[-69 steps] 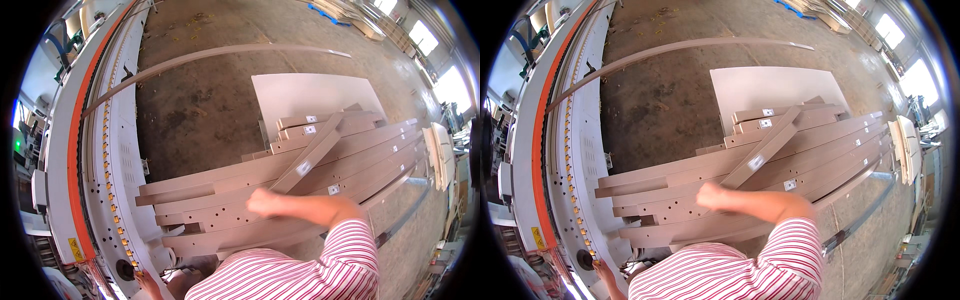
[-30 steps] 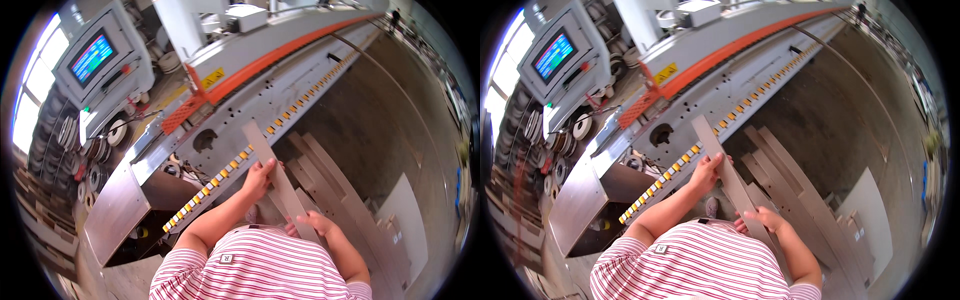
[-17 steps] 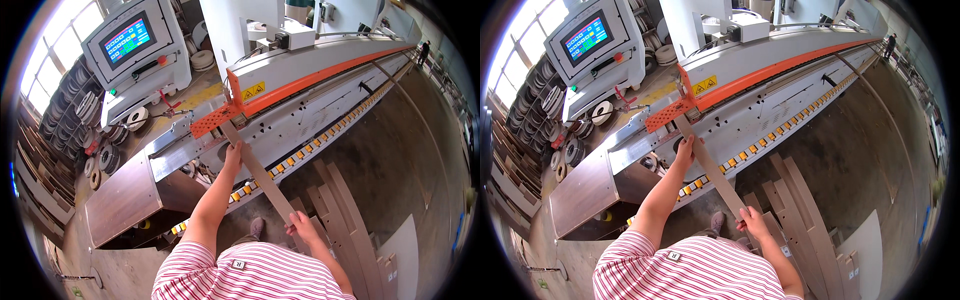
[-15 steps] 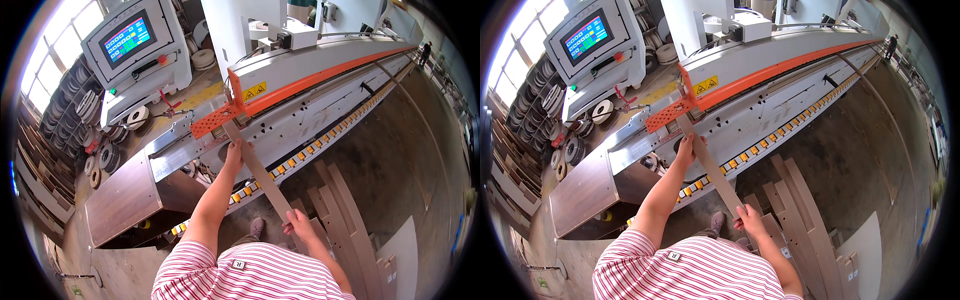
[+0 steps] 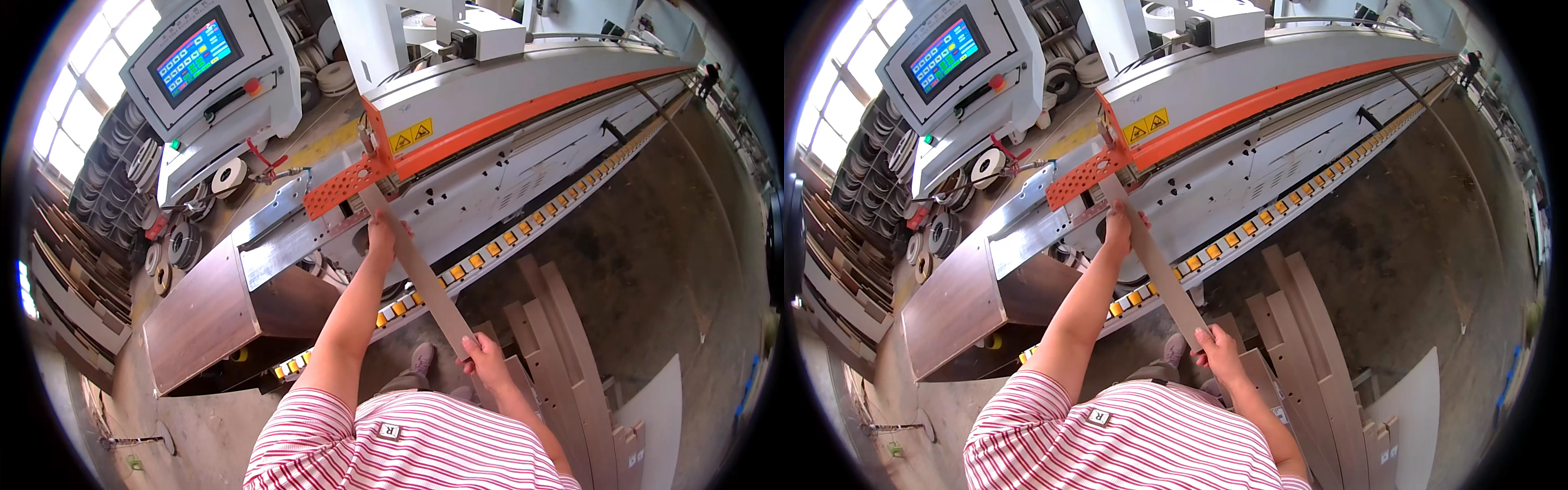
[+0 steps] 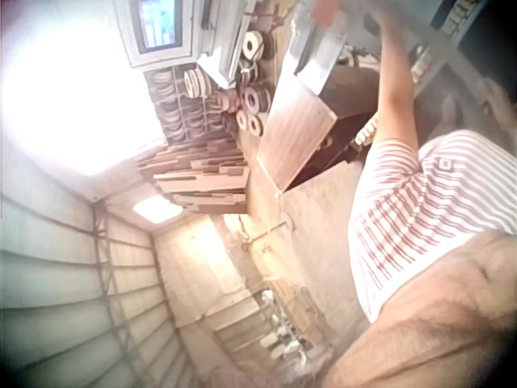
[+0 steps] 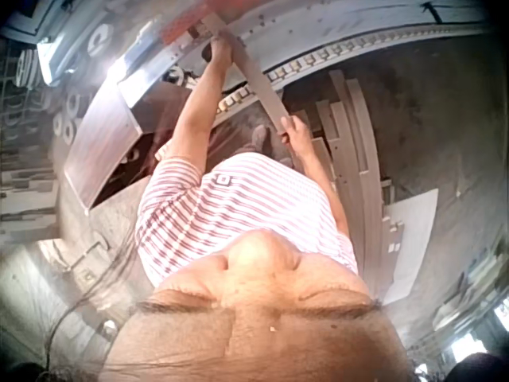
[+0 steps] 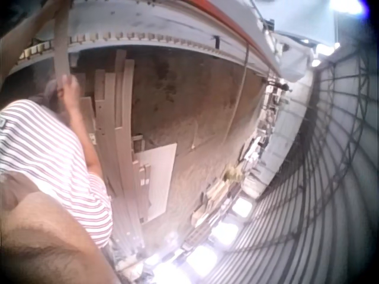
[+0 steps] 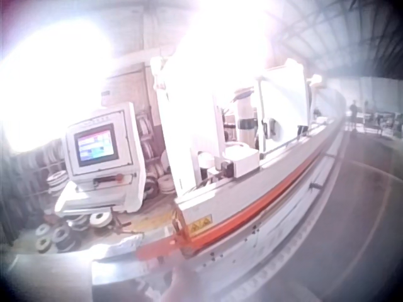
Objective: The person repeatedly picks up long, thin wooden planks from a stack and feeds them into a large industrial woodworking machine. They guide the planks through the machine's processing area and then place the finished pieces onto a growing pile on the floor.
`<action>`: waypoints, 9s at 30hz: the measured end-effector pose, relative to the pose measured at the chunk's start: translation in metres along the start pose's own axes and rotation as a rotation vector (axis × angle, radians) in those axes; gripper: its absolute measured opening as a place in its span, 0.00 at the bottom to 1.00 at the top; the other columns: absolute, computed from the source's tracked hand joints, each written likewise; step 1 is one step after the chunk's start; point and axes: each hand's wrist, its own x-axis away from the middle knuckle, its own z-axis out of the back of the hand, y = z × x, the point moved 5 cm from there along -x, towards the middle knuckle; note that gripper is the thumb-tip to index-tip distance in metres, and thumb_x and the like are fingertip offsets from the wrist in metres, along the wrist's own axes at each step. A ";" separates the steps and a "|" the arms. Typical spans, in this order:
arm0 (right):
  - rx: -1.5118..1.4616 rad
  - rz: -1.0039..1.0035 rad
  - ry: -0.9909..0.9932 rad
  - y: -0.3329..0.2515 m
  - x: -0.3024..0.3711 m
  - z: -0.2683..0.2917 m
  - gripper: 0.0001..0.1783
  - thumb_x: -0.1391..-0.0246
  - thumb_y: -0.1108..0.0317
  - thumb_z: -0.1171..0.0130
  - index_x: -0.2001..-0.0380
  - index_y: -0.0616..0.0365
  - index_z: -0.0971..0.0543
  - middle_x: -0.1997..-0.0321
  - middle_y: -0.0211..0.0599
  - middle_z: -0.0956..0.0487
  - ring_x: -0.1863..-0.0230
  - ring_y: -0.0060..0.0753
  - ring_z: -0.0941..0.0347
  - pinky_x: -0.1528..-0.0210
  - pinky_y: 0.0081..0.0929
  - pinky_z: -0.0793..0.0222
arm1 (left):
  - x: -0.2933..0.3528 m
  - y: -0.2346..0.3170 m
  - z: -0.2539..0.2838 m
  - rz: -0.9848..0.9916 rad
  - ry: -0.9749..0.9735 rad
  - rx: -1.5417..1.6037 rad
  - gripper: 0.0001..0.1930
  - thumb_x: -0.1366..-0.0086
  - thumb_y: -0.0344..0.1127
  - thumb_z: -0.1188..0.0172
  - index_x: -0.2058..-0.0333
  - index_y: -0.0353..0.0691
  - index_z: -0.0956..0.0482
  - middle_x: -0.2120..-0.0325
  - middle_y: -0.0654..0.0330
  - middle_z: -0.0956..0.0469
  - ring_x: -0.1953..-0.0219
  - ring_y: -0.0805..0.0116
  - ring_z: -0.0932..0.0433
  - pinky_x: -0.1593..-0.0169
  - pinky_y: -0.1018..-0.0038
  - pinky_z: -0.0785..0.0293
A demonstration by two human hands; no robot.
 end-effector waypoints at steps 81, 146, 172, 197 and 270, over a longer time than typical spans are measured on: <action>-0.204 0.165 -0.056 0.011 -0.008 0.006 0.19 0.37 0.64 0.40 0.50 0.69 0.25 0.60 0.39 0.18 0.62 0.28 0.19 0.59 0.25 0.20 | -0.004 -0.003 0.007 -0.065 -0.021 0.089 0.18 0.25 0.50 0.57 0.56 0.39 0.37 0.73 0.53 0.26 0.75 0.60 0.23 0.71 0.59 0.18; 1.054 0.324 0.322 0.052 0.149 0.073 0.42 0.57 0.55 0.32 0.39 0.54 0.35 0.48 0.49 0.23 0.52 0.53 0.22 0.53 0.46 0.25 | 0.006 -0.027 0.039 -0.066 -0.081 -0.058 0.18 0.26 0.46 0.52 0.54 0.36 0.25 0.63 0.55 0.18 0.63 0.65 0.18 0.61 0.71 0.20; 0.901 0.454 0.315 -0.008 0.082 0.035 0.41 0.63 0.61 0.30 0.42 0.60 0.29 0.57 0.51 0.19 0.61 0.53 0.20 0.61 0.43 0.22 | -0.014 -0.013 -0.009 0.042 0.008 0.086 0.26 0.25 0.59 0.66 0.52 0.38 0.36 0.73 0.51 0.25 0.76 0.58 0.23 0.71 0.58 0.20; 0.708 0.082 0.775 0.102 0.245 0.168 0.20 0.53 0.63 0.32 0.60 0.56 0.28 0.59 0.38 0.25 0.54 0.45 0.29 0.51 0.44 0.34 | 0.166 -0.064 -0.075 -0.690 -0.722 -0.679 0.14 0.27 0.31 0.53 0.46 0.34 0.37 0.67 0.58 0.26 0.66 0.72 0.30 0.57 0.75 0.31; 0.920 -0.187 0.258 0.157 0.269 0.132 0.45 0.51 0.26 0.46 0.50 0.59 0.27 0.55 0.53 0.19 0.52 0.58 0.23 0.50 0.48 0.28 | 0.011 -0.056 0.029 -0.106 -0.169 -0.019 0.13 0.35 0.37 0.36 0.56 0.40 0.27 0.68 0.62 0.23 0.64 0.63 0.19 0.61 0.67 0.20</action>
